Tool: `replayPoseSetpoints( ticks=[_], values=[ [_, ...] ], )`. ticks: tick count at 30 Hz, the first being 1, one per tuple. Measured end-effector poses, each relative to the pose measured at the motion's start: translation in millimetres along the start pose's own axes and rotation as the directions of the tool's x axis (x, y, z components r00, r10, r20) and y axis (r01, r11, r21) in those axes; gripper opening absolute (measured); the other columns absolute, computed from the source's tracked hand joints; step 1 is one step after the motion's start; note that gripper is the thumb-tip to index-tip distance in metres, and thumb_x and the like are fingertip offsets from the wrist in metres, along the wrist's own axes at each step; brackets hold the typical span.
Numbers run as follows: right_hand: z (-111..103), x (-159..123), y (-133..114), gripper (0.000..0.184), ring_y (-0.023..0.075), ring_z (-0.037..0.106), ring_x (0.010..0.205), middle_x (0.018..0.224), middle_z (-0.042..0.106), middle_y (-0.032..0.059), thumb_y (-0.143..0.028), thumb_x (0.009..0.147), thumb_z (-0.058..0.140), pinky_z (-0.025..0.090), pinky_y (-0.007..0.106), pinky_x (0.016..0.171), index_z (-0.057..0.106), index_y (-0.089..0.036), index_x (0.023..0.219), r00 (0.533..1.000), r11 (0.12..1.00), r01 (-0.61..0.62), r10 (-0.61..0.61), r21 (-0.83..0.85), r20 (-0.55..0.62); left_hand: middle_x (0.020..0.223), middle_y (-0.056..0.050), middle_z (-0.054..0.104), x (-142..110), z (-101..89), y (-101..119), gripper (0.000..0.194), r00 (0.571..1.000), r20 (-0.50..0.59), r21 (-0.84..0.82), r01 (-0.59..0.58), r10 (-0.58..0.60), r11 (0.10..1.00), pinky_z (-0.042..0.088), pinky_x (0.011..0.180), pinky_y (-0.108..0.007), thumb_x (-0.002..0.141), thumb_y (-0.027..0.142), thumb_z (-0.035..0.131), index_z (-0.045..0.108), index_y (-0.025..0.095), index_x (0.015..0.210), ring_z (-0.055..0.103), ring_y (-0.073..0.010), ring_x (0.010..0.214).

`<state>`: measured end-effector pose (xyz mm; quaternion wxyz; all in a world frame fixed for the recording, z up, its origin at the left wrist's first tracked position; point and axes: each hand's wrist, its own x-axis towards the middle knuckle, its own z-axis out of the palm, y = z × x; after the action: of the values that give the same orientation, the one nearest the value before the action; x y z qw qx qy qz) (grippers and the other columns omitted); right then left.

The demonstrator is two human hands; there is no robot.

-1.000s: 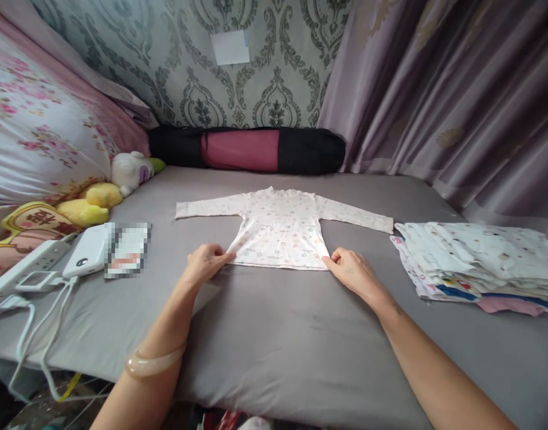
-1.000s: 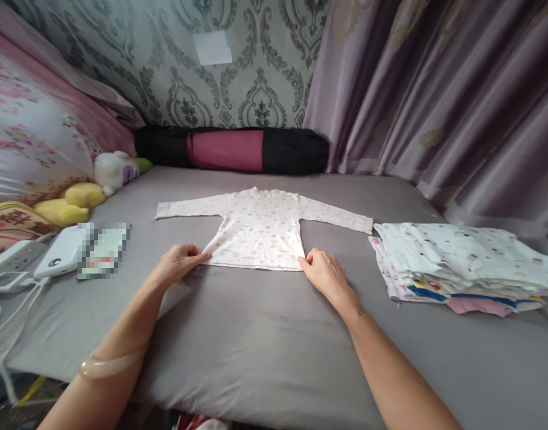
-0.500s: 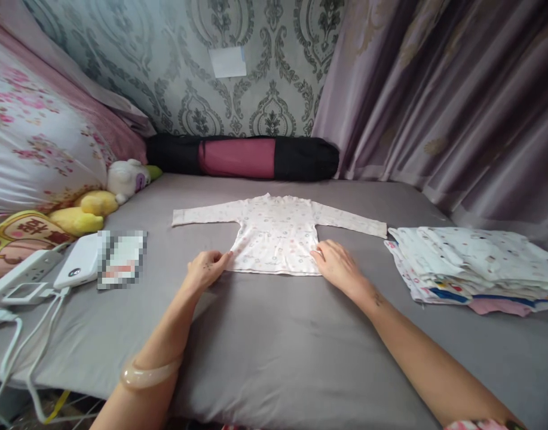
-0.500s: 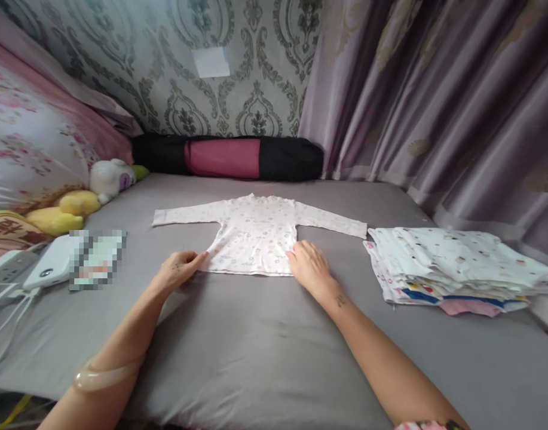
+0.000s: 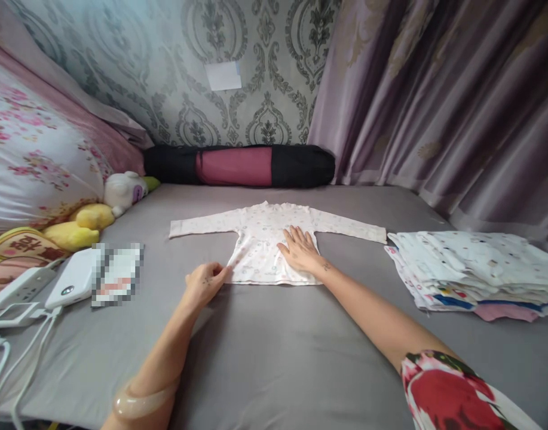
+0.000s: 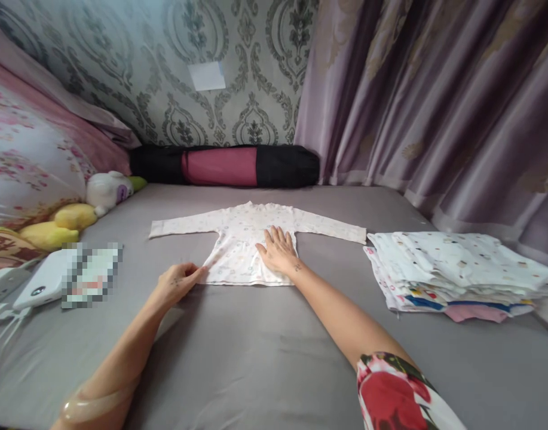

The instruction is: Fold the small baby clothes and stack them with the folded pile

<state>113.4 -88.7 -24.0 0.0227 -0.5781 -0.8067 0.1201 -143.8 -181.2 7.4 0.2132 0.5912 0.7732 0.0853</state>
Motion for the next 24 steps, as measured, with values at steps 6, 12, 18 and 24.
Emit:
replayPoseSetpoints(
  ticks=[6, 12, 18, 24],
  values=[
    [0.9, 43.6, 3.0, 0.070, 0.0293, 0.005, 0.151, 0.164, 0.011, 0.0144, -0.054, 0.100, 0.016, 0.004, 0.048, 0.120, 0.021, -0.012, 0.156, 0.995, 0.995, -0.095, 0.095, -0.006, -0.038, 0.112, -0.011, 0.069, -4.0, 20.9, 5.1, 0.032, 0.857, -0.373, 0.135, -0.330, 0.357, 0.934, 0.042, 0.091, -0.041, 0.096, 0.043, 0.044, 0.065, 0.022, 0.108, 0.059, -0.0281, 0.108],
    [-3.2, 82.6, 9.4, 0.067, 0.0307, 0.009, 0.150, 0.163, 0.014, 0.0148, -0.053, 0.101, 0.018, 0.007, 0.050, 0.119, 0.023, -0.016, 0.156, 0.981, 0.985, -0.171, 0.169, -0.015, -0.095, 0.143, -0.011, 0.055, -5.6, 47.9, 25.4, 0.042, 0.626, -0.169, 0.183, -0.739, 0.761, 0.649, 0.035, 0.114, -0.044, 0.101, 0.037, 0.036, 0.055, 0.022, 0.135, 0.044, -0.0254, 0.138],
    [-4.7, 107.1, 14.3, 0.066, 0.0323, 0.011, 0.149, 0.162, 0.017, 0.0152, -0.052, 0.100, 0.018, 0.007, 0.055, 0.118, 0.022, -0.017, 0.156, 0.960, 0.970, -0.245, 0.242, -0.005, -0.140, 0.153, -0.005, 0.044, -10.1, 56.5, 32.9, 0.047, 0.682, -0.002, 0.207, -0.715, 0.731, 0.667, 0.032, 0.116, -0.052, 0.101, 0.047, 0.034, 0.051, 0.028, 0.141, 0.034, -0.0285, 0.144],
    [-6.9, 111.7, 14.5, 0.066, 0.0344, 0.010, 0.149, 0.162, 0.016, 0.0165, -0.051, 0.100, 0.019, 0.007, 0.057, 0.117, 0.023, -0.015, 0.155, 0.959, 0.967, -0.252, 0.254, 0.028, -0.125, 0.149, -0.005, 0.049, -8.7, 53.4, 34.6, 0.045, 0.676, -0.028, 0.185, -0.720, 0.736, 0.669, 0.030, 0.117, -0.050, 0.101, 0.047, 0.034, 0.055, 0.030, 0.138, 0.038, -0.0264, 0.142]
  ],
)
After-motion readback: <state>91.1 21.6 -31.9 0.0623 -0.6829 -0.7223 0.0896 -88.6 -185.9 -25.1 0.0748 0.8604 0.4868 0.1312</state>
